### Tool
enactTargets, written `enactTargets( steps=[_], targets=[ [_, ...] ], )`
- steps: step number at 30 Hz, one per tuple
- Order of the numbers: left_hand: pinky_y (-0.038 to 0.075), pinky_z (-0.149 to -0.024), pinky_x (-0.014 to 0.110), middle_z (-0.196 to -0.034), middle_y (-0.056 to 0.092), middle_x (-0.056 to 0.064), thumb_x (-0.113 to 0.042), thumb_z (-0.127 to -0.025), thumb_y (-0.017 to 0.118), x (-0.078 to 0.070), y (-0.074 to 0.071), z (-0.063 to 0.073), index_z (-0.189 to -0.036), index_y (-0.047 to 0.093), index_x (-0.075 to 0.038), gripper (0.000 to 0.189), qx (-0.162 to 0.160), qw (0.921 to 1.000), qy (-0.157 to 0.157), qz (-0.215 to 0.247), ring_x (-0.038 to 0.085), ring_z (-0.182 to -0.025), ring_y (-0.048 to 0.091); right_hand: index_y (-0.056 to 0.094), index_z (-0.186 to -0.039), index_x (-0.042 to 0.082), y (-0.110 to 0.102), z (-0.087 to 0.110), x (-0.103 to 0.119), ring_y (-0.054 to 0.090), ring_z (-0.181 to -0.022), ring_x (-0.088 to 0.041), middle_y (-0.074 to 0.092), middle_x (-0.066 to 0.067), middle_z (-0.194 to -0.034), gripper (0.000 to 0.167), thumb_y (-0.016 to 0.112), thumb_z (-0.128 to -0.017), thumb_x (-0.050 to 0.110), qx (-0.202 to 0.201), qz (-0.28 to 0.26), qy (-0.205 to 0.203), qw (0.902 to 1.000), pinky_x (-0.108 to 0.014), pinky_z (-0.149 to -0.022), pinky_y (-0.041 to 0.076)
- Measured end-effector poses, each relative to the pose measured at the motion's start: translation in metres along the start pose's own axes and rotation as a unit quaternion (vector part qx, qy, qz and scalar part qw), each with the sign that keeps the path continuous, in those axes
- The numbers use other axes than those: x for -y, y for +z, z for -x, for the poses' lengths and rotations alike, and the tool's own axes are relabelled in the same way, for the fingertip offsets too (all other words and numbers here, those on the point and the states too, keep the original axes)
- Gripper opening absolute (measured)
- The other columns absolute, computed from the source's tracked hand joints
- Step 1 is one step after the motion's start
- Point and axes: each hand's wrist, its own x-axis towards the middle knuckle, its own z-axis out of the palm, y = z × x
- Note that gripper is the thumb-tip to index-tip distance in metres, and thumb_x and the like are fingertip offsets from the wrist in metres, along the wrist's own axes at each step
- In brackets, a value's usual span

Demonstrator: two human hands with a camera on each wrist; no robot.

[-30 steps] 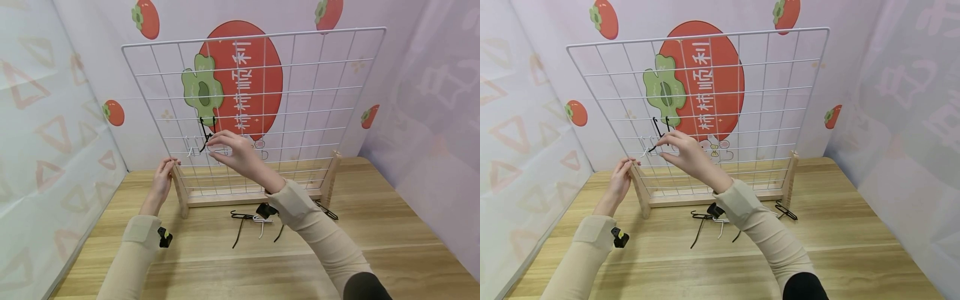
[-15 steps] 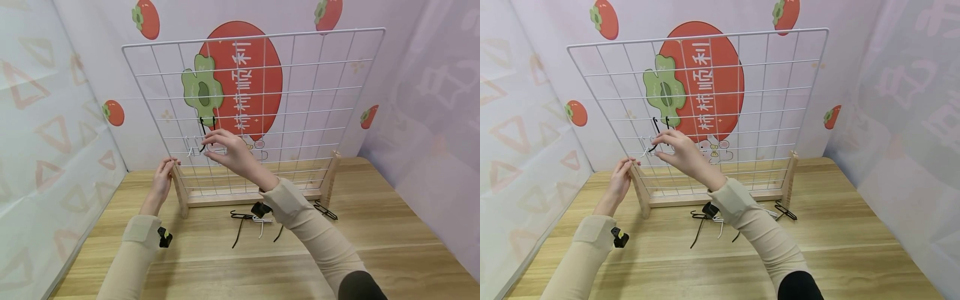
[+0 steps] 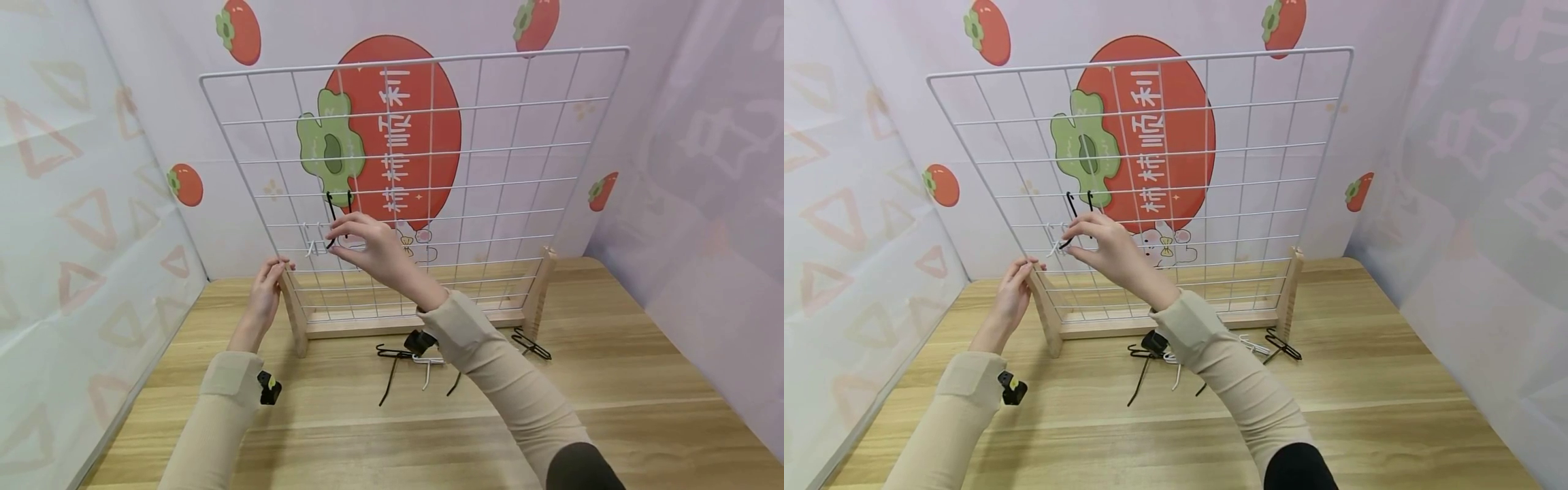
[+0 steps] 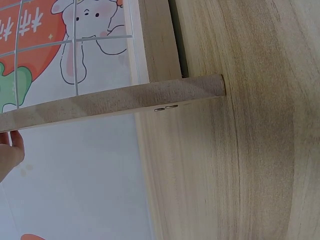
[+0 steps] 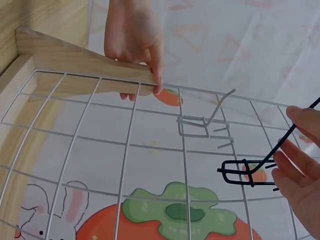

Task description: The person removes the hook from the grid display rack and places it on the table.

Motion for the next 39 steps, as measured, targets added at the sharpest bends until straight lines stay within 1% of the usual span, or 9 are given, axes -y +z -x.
enactTargets(
  steps=[5, 12, 16, 18, 22, 29, 33, 39],
  targets=[
    [0.027, -0.085, 0.024, -0.094, 0.053, -0.003, -0.018, -0.096, 0.038, 0.0, 0.0004, 0.0001, -0.097, 0.047, -0.018, 0.01, 0.0, 1.0, 0.002, -0.001, 0.017, -0.102, 0.039, 0.065, -0.091, 0.0, 0.0022, -0.0006, -0.0002, 0.056, -0.094, -0.017, 0.061, -0.011, -0.096, 0.014, 0.066, -0.077, 0.002, -0.014, -0.002, -0.008, 0.9999, -0.02, -0.083, 0.042],
    [0.027, -0.085, 0.024, -0.093, 0.053, -0.003, -0.017, -0.096, 0.038, 0.0006, -0.0001, 0.0001, -0.096, 0.048, -0.019, 0.01, 0.001, 1.0, 0.001, 0.002, 0.015, -0.101, 0.04, 0.064, -0.086, -0.002, 0.0042, -0.001, 0.0002, 0.057, -0.088, -0.018, 0.061, -0.011, -0.09, 0.01, 0.064, -0.077, -0.004, -0.039, -0.012, -0.031, 0.9987, -0.023, -0.079, 0.045],
    [0.027, -0.084, 0.024, -0.093, 0.054, -0.003, -0.017, -0.096, 0.038, 0.0011, -0.0006, 0.0, -0.095, 0.049, -0.019, 0.011, 0.001, 1.0, 0.001, 0.005, 0.014, -0.099, 0.041, 0.064, -0.086, -0.003, 0.0043, -0.0016, 0.0015, 0.057, -0.088, -0.018, 0.061, -0.011, -0.088, 0.009, 0.063, -0.077, -0.005, -0.055, -0.016, -0.046, 0.9973, -0.021, -0.078, 0.045],
    [0.027, -0.084, 0.024, -0.093, 0.054, -0.003, -0.017, -0.096, 0.038, 0.0012, -0.0009, -0.0001, -0.095, 0.049, -0.019, 0.011, 0.001, 1.0, 0.004, 0.006, 0.016, -0.1, 0.041, 0.063, -0.085, -0.003, 0.0045, -0.0022, 0.0014, 0.058, -0.087, -0.019, 0.061, -0.012, -0.088, 0.009, 0.063, -0.077, -0.006, -0.063, -0.02, -0.053, 0.9964, -0.02, -0.078, 0.045],
    [0.027, -0.085, 0.023, -0.093, 0.054, -0.004, -0.017, -0.096, 0.038, 0.0009, -0.0011, -0.0002, -0.097, 0.048, -0.018, 0.01, 0.0, 1.0, 0.001, 0.004, 0.015, -0.101, 0.04, 0.063, -0.085, -0.003, 0.0046, -0.0033, 0.0013, 0.058, -0.087, -0.019, 0.061, -0.012, -0.087, 0.009, 0.063, -0.076, -0.007, -0.076, -0.023, -0.057, 0.9952, -0.018, -0.079, 0.044],
    [0.027, -0.085, 0.023, -0.095, 0.054, -0.003, -0.018, -0.096, 0.038, 0.0004, -0.0006, 0.0003, -0.098, 0.047, -0.018, 0.01, -0.002, 1.0, -0.006, -0.002, 0.013, -0.1, 0.04, 0.063, -0.086, -0.002, 0.002, -0.0036, 0.0032, 0.058, -0.088, -0.018, 0.061, -0.011, -0.088, 0.009, 0.063, -0.077, -0.005, -0.075, -0.023, -0.048, 0.9958, -0.017, -0.079, 0.043],
    [0.028, -0.085, 0.023, -0.096, 0.053, -0.002, -0.019, -0.096, 0.038, 0.0004, -0.0003, 0.0005, -0.098, 0.047, -0.018, 0.01, -0.003, 1.0, -0.006, -0.003, 0.013, -0.1, 0.04, 0.063, -0.086, -0.002, 0.0006, -0.005, 0.0052, 0.058, -0.088, -0.017, 0.061, -0.011, -0.088, 0.009, 0.063, -0.077, -0.004, -0.078, -0.016, -0.05, 0.9955, -0.019, -0.079, 0.044],
    [0.028, -0.084, 0.023, -0.093, 0.055, -0.005, -0.018, -0.096, 0.037, 0.0006, 0.0003, 0.0004, -0.097, 0.047, -0.018, 0.01, -0.003, 1.0, -0.003, -0.002, 0.013, -0.099, 0.04, 0.063, -0.086, -0.002, -0.0017, -0.0074, 0.0068, 0.058, -0.088, -0.017, 0.061, -0.011, -0.089, 0.01, 0.064, -0.077, -0.004, -0.085, -0.013, -0.062, 0.9943, -0.02, -0.079, 0.044]
  ],
)
